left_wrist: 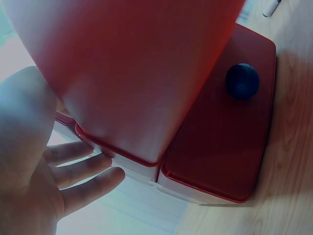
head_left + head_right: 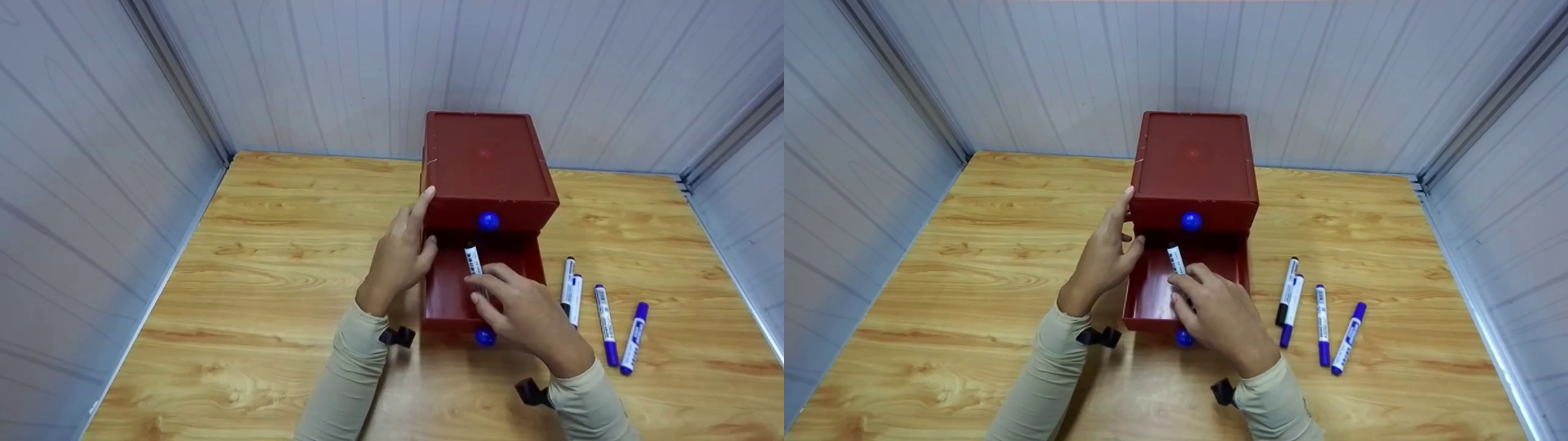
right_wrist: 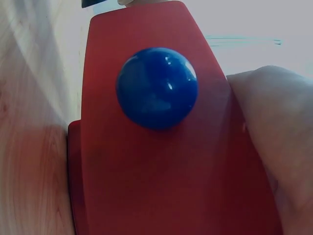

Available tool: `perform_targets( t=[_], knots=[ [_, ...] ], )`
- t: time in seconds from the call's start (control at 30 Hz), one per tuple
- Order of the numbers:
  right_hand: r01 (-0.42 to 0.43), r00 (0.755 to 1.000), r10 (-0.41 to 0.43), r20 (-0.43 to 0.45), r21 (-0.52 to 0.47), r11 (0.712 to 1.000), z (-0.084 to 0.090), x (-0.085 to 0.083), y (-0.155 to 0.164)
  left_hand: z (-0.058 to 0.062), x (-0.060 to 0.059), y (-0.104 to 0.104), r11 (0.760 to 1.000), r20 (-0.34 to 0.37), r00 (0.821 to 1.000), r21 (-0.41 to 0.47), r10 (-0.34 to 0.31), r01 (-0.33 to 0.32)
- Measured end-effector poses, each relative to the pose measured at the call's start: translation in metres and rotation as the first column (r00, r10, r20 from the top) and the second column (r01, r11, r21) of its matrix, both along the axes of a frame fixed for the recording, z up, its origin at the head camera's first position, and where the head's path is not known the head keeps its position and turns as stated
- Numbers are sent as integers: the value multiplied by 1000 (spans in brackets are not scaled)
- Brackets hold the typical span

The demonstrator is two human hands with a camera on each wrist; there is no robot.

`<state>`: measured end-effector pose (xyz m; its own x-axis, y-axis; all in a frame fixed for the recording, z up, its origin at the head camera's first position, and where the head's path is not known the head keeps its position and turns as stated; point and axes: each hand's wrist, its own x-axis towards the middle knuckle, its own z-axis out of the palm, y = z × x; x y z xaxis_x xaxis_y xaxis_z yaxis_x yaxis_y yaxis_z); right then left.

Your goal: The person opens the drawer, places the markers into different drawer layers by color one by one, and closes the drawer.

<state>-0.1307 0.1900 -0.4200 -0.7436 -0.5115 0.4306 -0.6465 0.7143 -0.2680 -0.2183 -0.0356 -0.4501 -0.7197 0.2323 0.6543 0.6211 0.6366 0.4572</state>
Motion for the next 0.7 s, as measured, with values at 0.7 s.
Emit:
perform_targets(
  t=[0.7],
  knots=[
    [9,969,-11,245,8,1000,5,2,1,-1,-1,0,1000,-19,1000,7,-3,3]
  ],
)
